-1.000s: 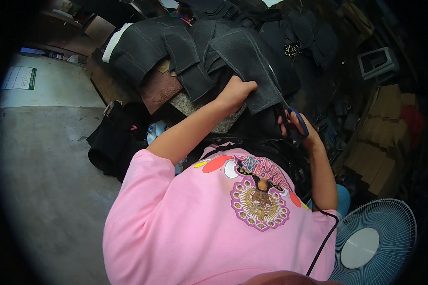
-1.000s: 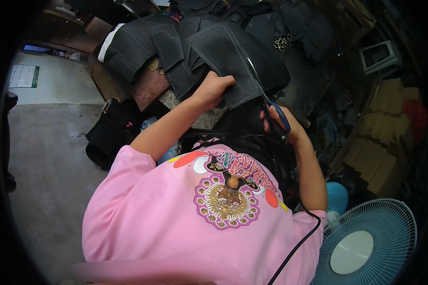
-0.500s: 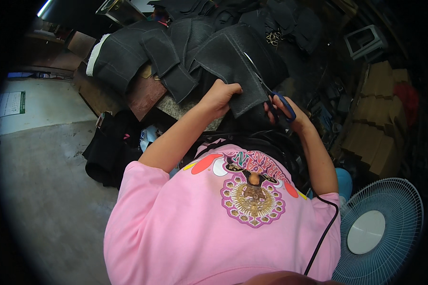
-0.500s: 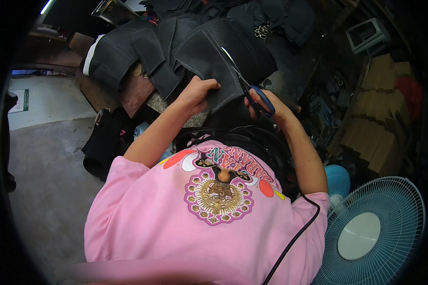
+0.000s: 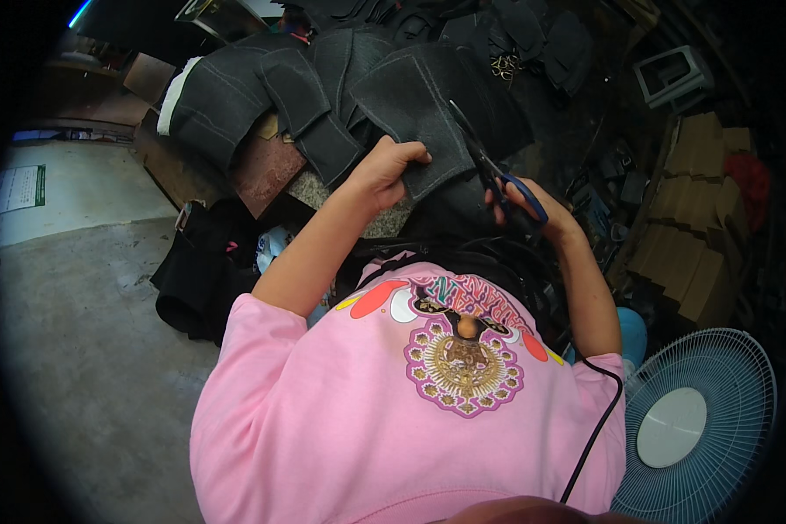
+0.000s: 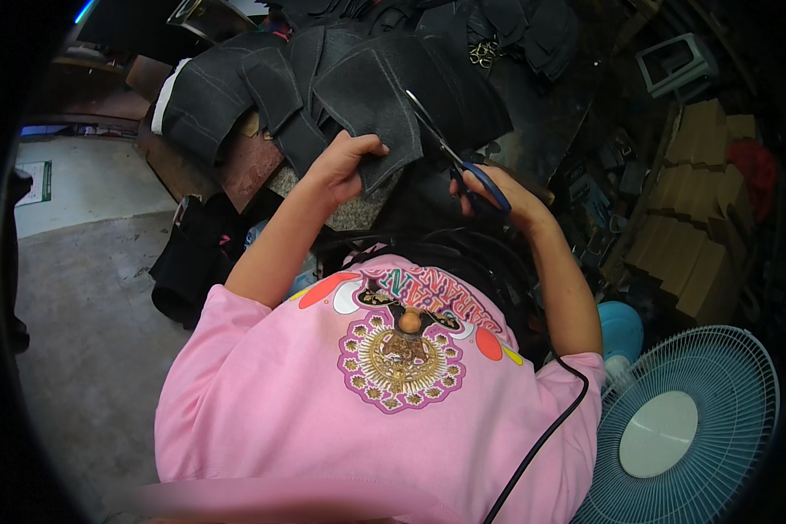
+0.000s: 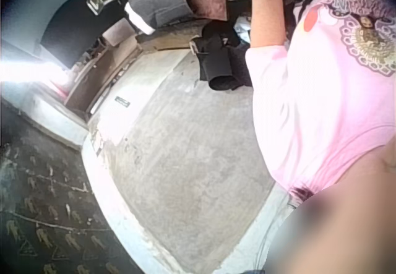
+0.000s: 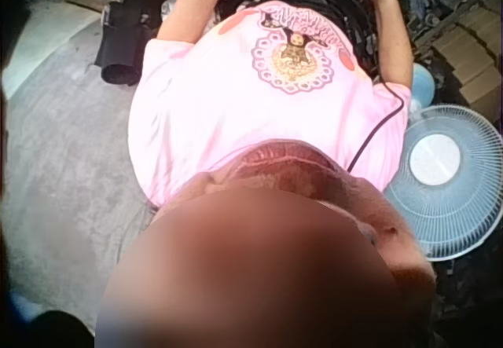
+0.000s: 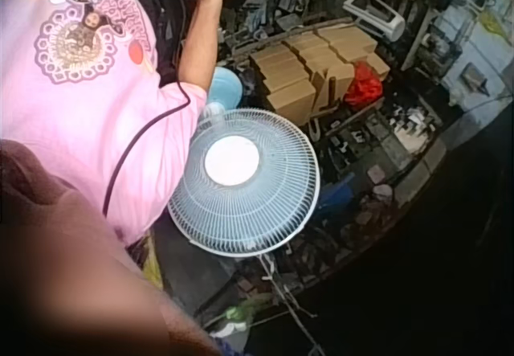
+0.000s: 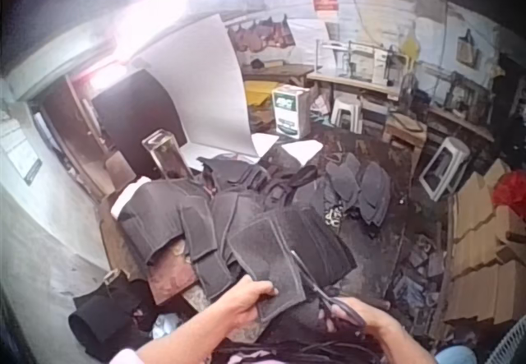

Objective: The person uses shears to cut multiple pieces of black fabric on a worktable. They repeatedly pick up fabric pieces, align them, cut along marked lines, and place the cut pieces back on the table.

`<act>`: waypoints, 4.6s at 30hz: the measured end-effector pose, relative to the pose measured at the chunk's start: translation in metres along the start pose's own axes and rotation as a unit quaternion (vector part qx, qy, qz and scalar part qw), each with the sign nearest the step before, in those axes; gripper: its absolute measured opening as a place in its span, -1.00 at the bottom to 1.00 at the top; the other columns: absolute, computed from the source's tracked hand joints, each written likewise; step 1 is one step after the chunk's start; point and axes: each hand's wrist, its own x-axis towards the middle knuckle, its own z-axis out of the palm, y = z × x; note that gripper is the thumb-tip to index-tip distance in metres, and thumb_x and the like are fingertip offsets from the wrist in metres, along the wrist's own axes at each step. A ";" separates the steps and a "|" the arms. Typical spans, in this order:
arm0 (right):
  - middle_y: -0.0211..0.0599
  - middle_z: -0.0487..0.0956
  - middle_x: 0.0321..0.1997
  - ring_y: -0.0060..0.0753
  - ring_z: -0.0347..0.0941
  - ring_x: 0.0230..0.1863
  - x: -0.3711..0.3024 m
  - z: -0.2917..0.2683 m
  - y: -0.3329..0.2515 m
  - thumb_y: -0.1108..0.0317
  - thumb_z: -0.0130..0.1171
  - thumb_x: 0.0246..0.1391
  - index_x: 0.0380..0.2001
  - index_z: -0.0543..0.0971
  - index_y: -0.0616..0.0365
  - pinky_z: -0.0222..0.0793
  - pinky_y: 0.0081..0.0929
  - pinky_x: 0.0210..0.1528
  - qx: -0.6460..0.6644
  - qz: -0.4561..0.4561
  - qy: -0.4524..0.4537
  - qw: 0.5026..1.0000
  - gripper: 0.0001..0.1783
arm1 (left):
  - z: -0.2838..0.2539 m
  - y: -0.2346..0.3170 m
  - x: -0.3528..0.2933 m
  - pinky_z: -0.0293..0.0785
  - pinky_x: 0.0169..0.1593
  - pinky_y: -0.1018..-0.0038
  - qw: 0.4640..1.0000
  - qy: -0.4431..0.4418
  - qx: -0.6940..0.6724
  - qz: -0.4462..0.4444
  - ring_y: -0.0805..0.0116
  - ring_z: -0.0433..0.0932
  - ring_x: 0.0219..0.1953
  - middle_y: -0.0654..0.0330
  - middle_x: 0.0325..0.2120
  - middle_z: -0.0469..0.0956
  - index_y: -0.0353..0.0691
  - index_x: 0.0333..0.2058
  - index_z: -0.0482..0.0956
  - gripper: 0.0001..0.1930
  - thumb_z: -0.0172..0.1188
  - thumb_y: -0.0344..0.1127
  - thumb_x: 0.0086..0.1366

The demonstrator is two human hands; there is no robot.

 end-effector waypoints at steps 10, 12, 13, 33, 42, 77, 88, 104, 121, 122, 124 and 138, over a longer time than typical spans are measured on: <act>-0.45 0.47 -0.61 -0.65 0.37 -0.52 0.010 0.011 -0.012 -0.26 -0.03 0.09 -0.37 0.49 0.15 0.24 -0.69 -0.40 0.054 -0.021 0.074 0.996 -0.40 | 0.018 -0.002 -0.011 0.56 -0.13 0.39 0.996 -0.080 0.016 -0.031 0.24 0.58 -0.23 0.03 -0.26 0.54 -0.45 -0.13 0.44 -0.62 -0.01 -0.60 -0.01; -0.46 0.46 -0.63 -0.67 0.36 -0.56 0.009 0.013 -0.013 -0.27 -0.01 0.07 -0.41 0.48 0.13 0.24 -0.71 -0.44 0.075 0.010 0.092 0.993 -0.41 | 0.018 0.000 -0.012 0.56 -0.11 0.39 0.997 -0.073 0.020 -0.034 0.24 0.58 -0.22 0.02 -0.25 0.54 -0.46 -0.12 0.43 -0.61 -0.01 -0.60 -0.01; -0.46 0.45 -0.63 -0.68 0.35 -0.57 0.008 0.013 -0.014 -0.27 0.00 0.07 -0.42 0.48 0.13 0.23 -0.72 -0.45 0.072 0.009 0.093 0.993 -0.41 | 0.018 0.000 -0.013 0.55 -0.11 0.39 0.997 -0.069 0.021 -0.037 0.24 0.58 -0.22 0.02 -0.24 0.54 -0.46 -0.12 0.42 -0.61 -0.02 -0.60 -0.01; -0.45 0.46 -0.49 -0.61 0.38 -0.43 0.018 0.018 -0.017 -0.39 -0.10 0.03 -0.37 0.47 0.14 0.27 -0.66 -0.29 0.061 -0.023 0.113 0.991 -0.29 | 0.025 -0.006 -0.024 0.52 -0.02 0.35 0.993 -0.109 0.026 -0.038 0.15 0.56 -0.12 -0.10 -0.17 0.52 -0.49 -0.05 0.37 -0.51 -0.07 -0.63 -0.07; -0.46 0.52 -0.41 -0.65 0.41 -0.34 0.025 0.009 -0.016 -0.33 -0.09 0.08 -0.27 0.49 0.14 0.25 -0.66 -0.24 0.061 -0.019 0.076 0.995 -0.33 | 0.026 -0.001 -0.031 0.52 -0.01 0.33 0.991 -0.124 0.001 -0.042 0.17 0.56 -0.11 -0.05 -0.12 0.51 -0.47 -0.03 0.37 -0.49 -0.08 -0.65 -0.07; -0.42 0.46 -0.38 -0.64 0.38 -0.37 -0.038 -0.007 -0.029 -0.39 0.09 -0.10 -0.20 0.46 0.23 0.28 -0.62 -0.24 -0.036 -0.029 0.040 0.998 -0.20 | -0.035 0.055 -0.074 0.42 -0.22 0.56 0.978 0.031 0.206 -0.033 0.44 0.49 -0.37 0.19 -0.40 0.52 -0.38 -0.24 0.51 -0.63 0.11 -0.47 -0.14; -0.44 0.44 -0.41 -0.63 0.38 -0.41 -0.044 0.001 -0.038 -0.45 0.10 -0.18 -0.22 0.47 0.22 0.27 -0.66 -0.34 -0.092 -0.034 0.016 0.995 -0.15 | -0.034 0.050 -0.076 0.42 -0.22 0.56 0.946 0.013 0.313 -0.080 0.44 0.48 -0.33 0.19 -0.39 0.51 -0.38 -0.22 0.52 -0.60 0.12 -0.46 -0.15; -0.52 0.41 -0.59 -0.71 0.33 -0.58 -0.060 0.006 -0.033 0.23 0.24 -0.05 -0.49 0.46 0.15 0.22 -0.76 -0.53 0.036 -0.013 0.036 0.999 -0.76 | -0.038 0.054 -0.076 0.37 -0.21 0.57 0.929 0.007 0.362 -0.075 0.45 0.44 -0.32 0.22 -0.38 0.50 -0.37 -0.20 0.52 -0.59 0.15 -0.43 -0.14; -0.44 0.43 -0.58 -0.67 0.37 -0.55 -0.055 0.006 -0.018 -0.39 0.15 -0.15 -0.40 0.48 0.23 0.29 -0.68 -0.49 -0.001 -0.030 0.036 0.999 -0.24 | -0.027 0.042 -0.064 0.39 -0.29 0.59 0.907 -0.059 0.387 -0.154 0.49 0.46 -0.36 0.21 -0.40 0.51 -0.37 -0.19 0.51 -0.59 0.15 -0.39 -0.11; -0.42 0.45 -0.55 -0.67 0.37 -0.54 -0.053 0.005 -0.019 -0.40 0.14 -0.15 -0.37 0.48 0.23 0.30 -0.67 -0.46 0.005 -0.049 0.017 0.999 -0.23 | -0.025 0.042 -0.064 0.39 -0.29 0.59 0.906 -0.067 0.386 -0.163 0.49 0.46 -0.36 0.21 -0.39 0.51 -0.38 -0.18 0.50 -0.58 0.15 -0.39 -0.11; -0.40 0.47 -0.46 -0.66 0.37 -0.50 -0.047 0.002 -0.021 -0.39 0.13 -0.14 -0.30 0.48 0.25 0.30 -0.67 -0.42 -0.021 -0.044 0.012 0.999 -0.21 | -0.022 0.041 -0.064 0.39 -0.29 0.59 0.901 -0.078 0.391 -0.168 0.49 0.47 -0.35 0.20 -0.39 0.52 -0.38 -0.17 0.50 -0.57 0.15 -0.39 -0.11; -0.48 0.42 -0.54 -0.70 0.34 -0.59 -0.043 0.003 -0.023 -0.33 0.22 -0.16 -0.39 0.48 0.21 0.25 -0.71 -0.56 -0.008 -0.023 0.024 0.999 -0.29 | -0.028 0.038 -0.060 0.38 -0.24 0.57 0.885 -0.077 0.433 -0.156 0.46 0.46 -0.31 0.20 -0.36 0.51 -0.39 -0.14 0.49 -0.53 0.17 -0.38 -0.11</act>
